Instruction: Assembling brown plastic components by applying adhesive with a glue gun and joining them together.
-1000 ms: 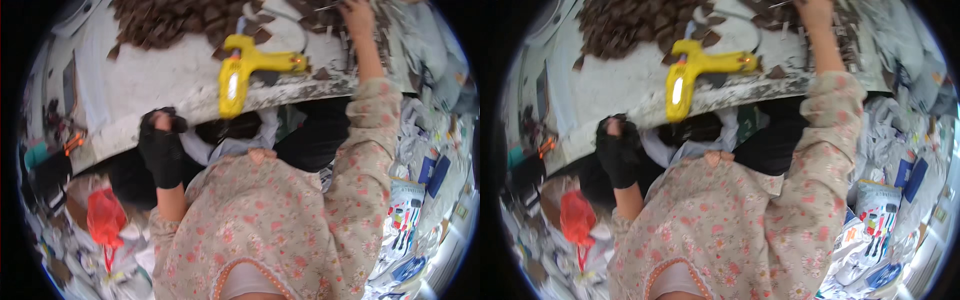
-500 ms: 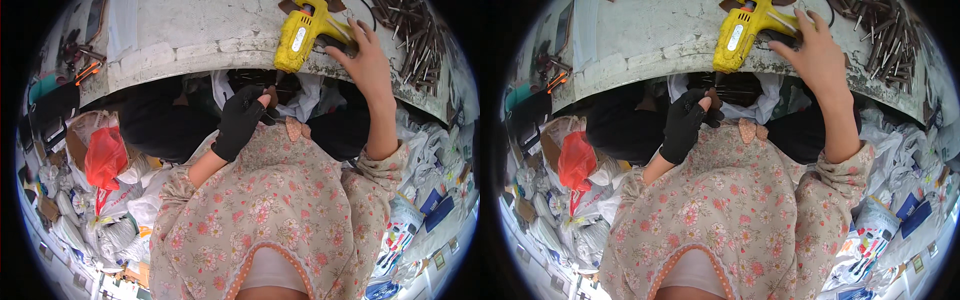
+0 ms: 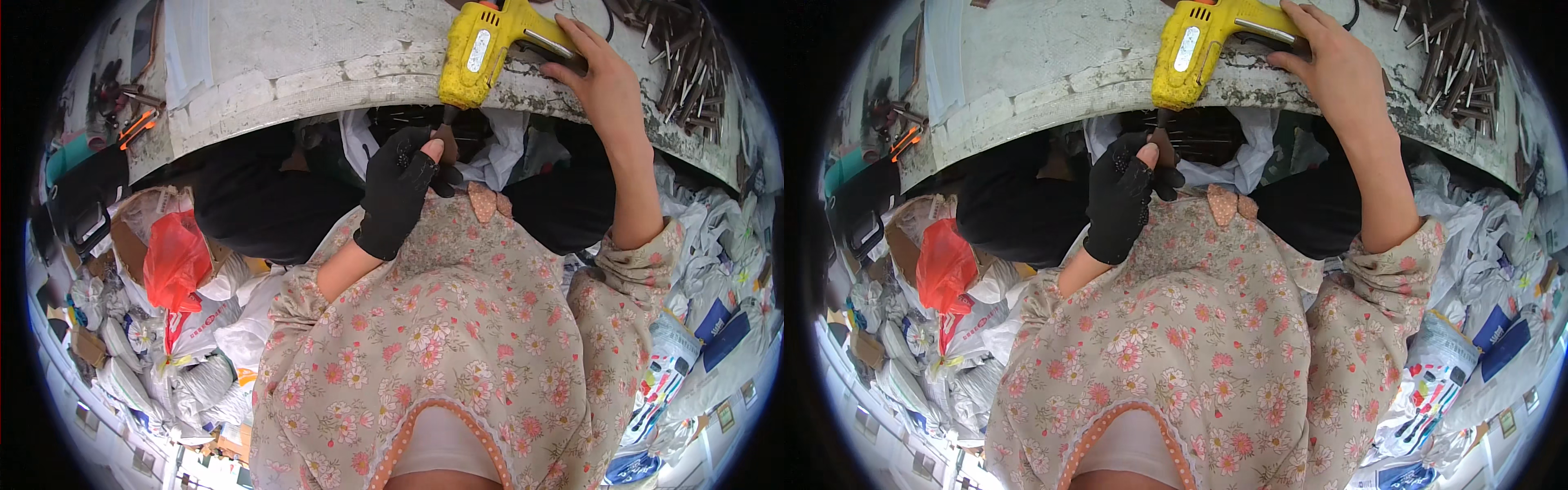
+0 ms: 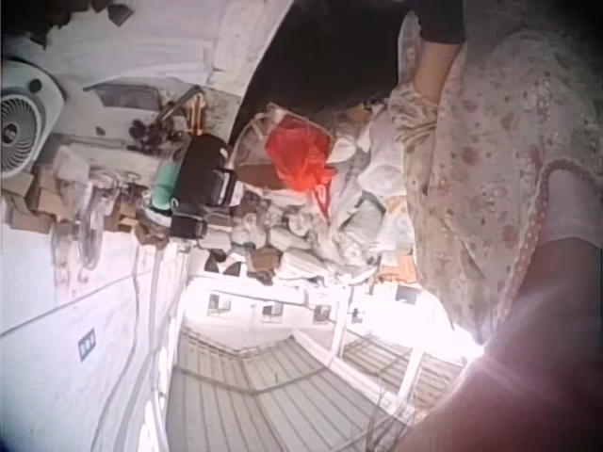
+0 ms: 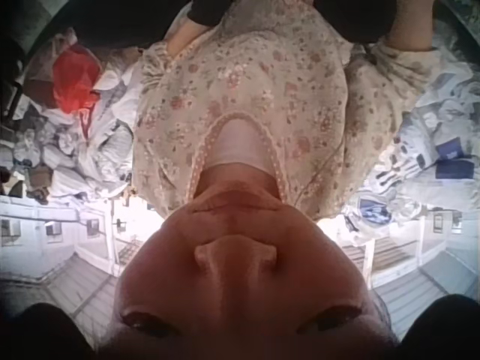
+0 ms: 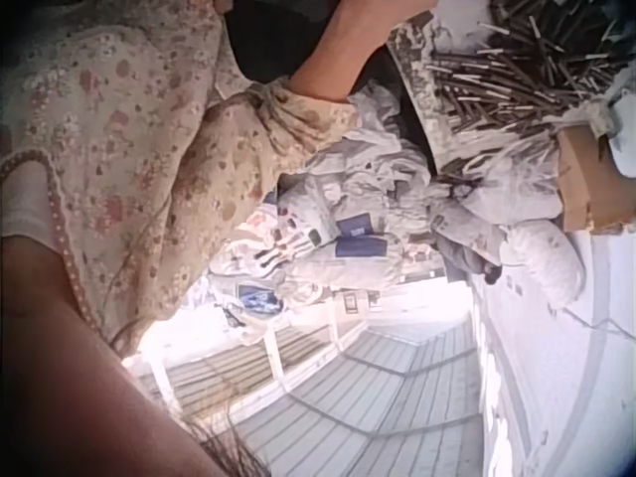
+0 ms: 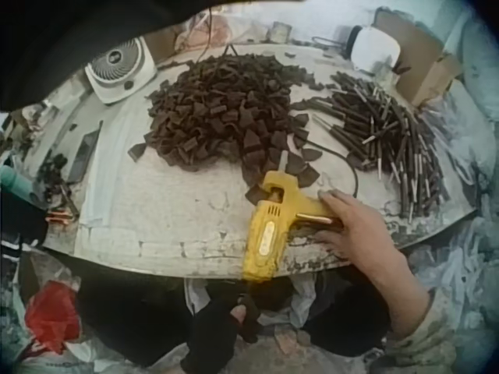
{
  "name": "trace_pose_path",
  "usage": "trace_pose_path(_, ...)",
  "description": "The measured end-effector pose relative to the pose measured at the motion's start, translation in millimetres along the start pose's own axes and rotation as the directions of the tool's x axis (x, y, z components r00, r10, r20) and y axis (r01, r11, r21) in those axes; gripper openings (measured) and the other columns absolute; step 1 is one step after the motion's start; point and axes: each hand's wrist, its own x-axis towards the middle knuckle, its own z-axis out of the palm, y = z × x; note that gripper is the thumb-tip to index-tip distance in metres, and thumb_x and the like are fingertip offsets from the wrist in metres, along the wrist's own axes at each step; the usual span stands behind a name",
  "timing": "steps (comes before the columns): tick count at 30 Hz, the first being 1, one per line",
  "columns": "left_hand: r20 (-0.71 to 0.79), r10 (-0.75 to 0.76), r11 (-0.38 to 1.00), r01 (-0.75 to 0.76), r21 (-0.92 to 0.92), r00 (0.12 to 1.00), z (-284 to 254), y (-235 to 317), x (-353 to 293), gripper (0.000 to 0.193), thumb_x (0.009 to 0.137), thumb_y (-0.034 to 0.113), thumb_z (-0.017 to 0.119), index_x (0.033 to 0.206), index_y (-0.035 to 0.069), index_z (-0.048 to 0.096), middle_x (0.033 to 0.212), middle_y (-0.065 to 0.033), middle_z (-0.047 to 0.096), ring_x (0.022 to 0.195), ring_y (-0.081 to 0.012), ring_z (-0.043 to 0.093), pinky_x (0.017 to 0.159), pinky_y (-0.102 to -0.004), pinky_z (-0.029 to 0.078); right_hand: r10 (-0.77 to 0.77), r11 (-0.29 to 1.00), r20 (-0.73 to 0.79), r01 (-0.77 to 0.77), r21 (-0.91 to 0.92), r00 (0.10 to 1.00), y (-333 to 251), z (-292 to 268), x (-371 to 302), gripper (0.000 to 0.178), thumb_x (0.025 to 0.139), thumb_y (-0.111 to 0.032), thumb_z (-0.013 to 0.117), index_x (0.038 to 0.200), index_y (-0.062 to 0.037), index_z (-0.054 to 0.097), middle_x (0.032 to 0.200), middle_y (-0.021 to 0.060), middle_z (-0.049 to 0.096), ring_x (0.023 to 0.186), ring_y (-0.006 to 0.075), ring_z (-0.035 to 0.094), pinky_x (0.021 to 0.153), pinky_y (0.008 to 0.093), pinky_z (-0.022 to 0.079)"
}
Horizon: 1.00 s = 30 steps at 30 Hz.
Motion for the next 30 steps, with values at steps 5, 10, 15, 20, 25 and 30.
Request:
trace_pose_path(5,0.003,-0.013,0.999,0.013,0.033,1.000,1,6,-4,0.024,0.091,0.022,0.050,0.099,-0.001,0.055,0.083,-0.0082,0.060,0.062,-0.0113,0.057,0.050,-0.0231,0.043,-0.150,0.989,-0.119,0.148,-0.029,0.982,9,5,-4,0.058,0.073,-0.024,0.070,0.125,-0.0116,0.048,0.120,0.0078,0.053,0.091,0.0261,0.056,0.081,0.0304,0.046)
trace_pose_path(10,-0.082,-0.018,0.998,0.024,0.065,0.996,-8,16,-7,0.027,0.092,0.028,0.049,0.095,0.003,0.056,0.079,-0.0041,0.057,0.059,-0.0093,0.051,0.051,-0.0214,0.040,-0.137,0.901,-0.007,0.128,0.414,0.991,-18,-5,-36,0.054,0.077,-0.012,0.063,0.126,-0.0055,0.043,0.117,0.0137,0.051,0.106,0.0264,0.052,0.090,0.0326,0.041)
trace_pose_path(15,-0.033,-0.289,0.790,0.219,-0.573,0.957,-3,34,4,0.032,0.093,0.035,0.046,0.076,0.009,0.050,0.067,0.0009,0.046,0.053,-0.0094,0.042,0.054,-0.0206,0.038,-0.189,0.507,0.442,-0.299,0.808,0.877,-55,-26,-84,0.052,0.078,0.004,0.058,0.128,-0.0051,0.045,0.096,0.0106,0.059,0.078,0.0136,0.058,0.073,0.0253,0.046)
trace_pose_path(20,0.205,-0.195,0.792,0.277,-0.544,0.959,-12,31,1,0.037,0.094,0.036,0.042,0.068,0.011,0.042,0.058,0.0019,0.037,0.049,-0.0099,0.035,0.048,-0.0234,0.031,-0.349,0.585,0.286,-0.031,0.811,0.892,-69,-33,-87,0.038,0.077,0.003,0.060,0.115,-0.0029,0.058,0.088,0.0114,0.061,0.072,0.0161,0.058,0.064,0.0256,0.046)
trace_pose_path(25,0.141,-0.256,0.822,0.293,-0.488,0.956,-14,31,-5,0.034,0.093,0.035,0.046,0.068,0.012,0.041,0.057,0.0030,0.036,0.050,-0.0087,0.034,0.047,-0.0231,0.030,-0.326,0.627,0.316,-0.046,0.778,0.891,-81,-39,-84,0.036,0.076,0.002,0.062,0.111,-0.0044,0.061,0.080,0.0102,0.059,0.068,0.0177,0.056,0.060,0.0261,0.045)
trace_pose_path(30,-0.051,0.523,0.671,-0.374,0.640,0.851,-13,30,-19,0.028,0.092,0.029,0.049,0.072,0.008,0.049,0.061,0.0034,0.041,0.054,-0.0056,0.038,0.051,-0.0223,0.033,-0.322,0.741,0.430,-0.058,0.669,0.844,-90,-58,-73,0.036,0.075,0.001,0.063,0.110,-0.0080,0.062,0.069,0.0085,0.052,0.058,0.0186,0.052,0.053,0.0281,0.043)
